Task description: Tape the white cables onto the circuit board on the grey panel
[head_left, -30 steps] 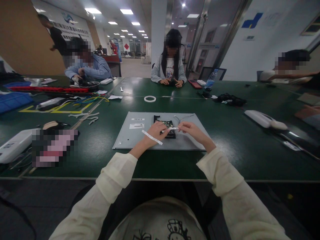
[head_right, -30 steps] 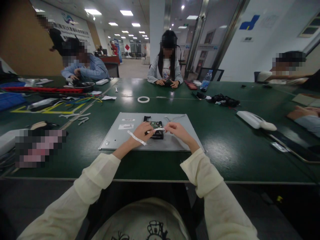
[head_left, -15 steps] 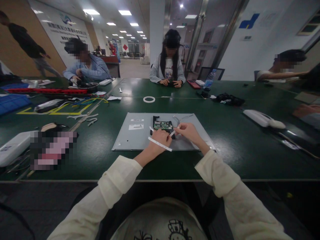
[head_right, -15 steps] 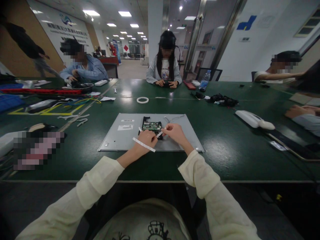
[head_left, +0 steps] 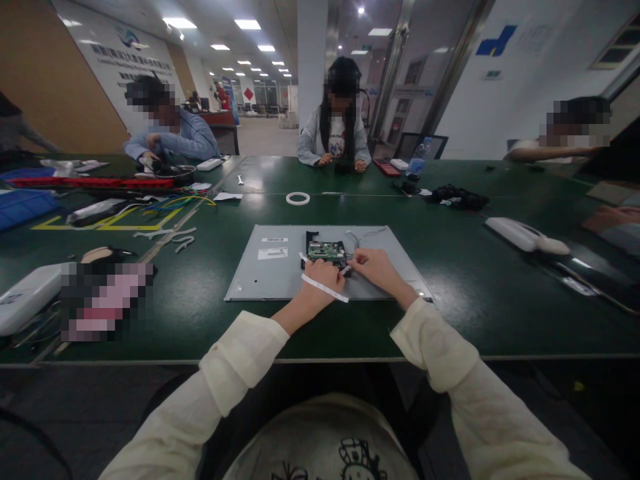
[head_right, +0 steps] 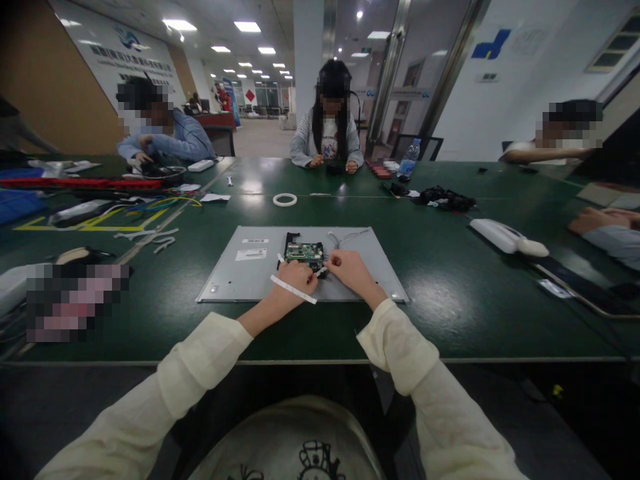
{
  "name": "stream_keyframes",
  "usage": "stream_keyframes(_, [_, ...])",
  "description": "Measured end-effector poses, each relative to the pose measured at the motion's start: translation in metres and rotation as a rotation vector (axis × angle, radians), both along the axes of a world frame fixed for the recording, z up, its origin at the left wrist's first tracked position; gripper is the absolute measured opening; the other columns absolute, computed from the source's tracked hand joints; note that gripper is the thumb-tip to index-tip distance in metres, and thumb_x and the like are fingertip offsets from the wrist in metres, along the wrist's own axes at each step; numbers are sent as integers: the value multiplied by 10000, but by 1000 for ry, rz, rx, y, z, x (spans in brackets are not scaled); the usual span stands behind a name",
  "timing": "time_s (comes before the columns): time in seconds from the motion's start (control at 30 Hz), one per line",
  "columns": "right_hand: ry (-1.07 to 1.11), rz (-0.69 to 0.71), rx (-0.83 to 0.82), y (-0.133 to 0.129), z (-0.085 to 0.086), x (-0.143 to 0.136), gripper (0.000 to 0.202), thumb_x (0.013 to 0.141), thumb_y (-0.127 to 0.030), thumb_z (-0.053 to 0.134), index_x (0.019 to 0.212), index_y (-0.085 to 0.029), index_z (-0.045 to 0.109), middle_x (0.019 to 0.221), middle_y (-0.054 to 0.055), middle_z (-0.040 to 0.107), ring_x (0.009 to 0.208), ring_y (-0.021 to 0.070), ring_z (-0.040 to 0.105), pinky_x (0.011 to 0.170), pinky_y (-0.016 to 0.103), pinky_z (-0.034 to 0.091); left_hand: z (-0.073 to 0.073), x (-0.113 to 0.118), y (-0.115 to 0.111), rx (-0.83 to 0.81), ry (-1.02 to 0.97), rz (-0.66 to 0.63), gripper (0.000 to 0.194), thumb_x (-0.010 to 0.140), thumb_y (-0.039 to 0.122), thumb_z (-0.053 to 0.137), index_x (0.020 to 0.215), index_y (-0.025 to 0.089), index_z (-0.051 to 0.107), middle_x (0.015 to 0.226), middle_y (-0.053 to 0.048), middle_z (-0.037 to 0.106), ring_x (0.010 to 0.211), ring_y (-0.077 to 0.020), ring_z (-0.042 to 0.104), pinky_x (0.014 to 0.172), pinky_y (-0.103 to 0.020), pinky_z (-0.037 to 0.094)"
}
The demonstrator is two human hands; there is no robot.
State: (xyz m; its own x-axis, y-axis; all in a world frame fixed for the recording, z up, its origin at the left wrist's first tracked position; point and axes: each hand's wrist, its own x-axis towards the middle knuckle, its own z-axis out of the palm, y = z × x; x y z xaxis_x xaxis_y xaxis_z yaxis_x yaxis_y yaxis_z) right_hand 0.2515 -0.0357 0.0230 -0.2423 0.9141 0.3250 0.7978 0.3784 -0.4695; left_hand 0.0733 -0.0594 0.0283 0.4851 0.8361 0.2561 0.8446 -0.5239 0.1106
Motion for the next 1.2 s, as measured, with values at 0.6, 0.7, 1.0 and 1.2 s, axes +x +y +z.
stream_keyframes(0.6, [-363, -220, 5, -8, 3, -9, 127, 814, -310, 513, 803, -185, 530, 815, 30, 593, 697, 138, 503, 569, 249, 267, 8, 3, -6, -85, 15, 69, 345, 843, 291, 394, 778, 123, 689, 862, -125, 660, 906, -274, 539, 798, -440, 370])
stream_keyframes(0.7, [-381, -219, 0, -8, 4, -9, 124, 807, -307, 523, 815, -184, 539, 818, 37, 596, 693, 143, 511, 562, 256, 258, 8, 3, -5, -102, 19, 77, 309, 825, 292, 431, 764, 128, 686, 853, -121, 662, 918, -279, 540, 808, -444, 368])
stream_keyframes(1.0, [-349, -218, 6, -9, 4, -7, 96, 802, -278, 523, 788, -186, 549, 798, 33, 600, 696, 140, 510, 568, 254, 267, 7, 1, -3, -91, 23, 78, 352, 844, 320, 412, 771, 119, 693, 838, -123, 669, 898, -266, 561, 816, -430, 375])
stream_keyframes(1.2, [-326, -223, -9, -5, 1, -5, 100, 802, -283, 531, 782, -187, 549, 796, 31, 596, 697, 140, 507, 573, 249, 272, 7, 3, -1, -83, 55, 107, 346, 833, 287, 401, 792, 99, 689, 785, -135, 669, 872, -283, 569, 777, -447, 378])
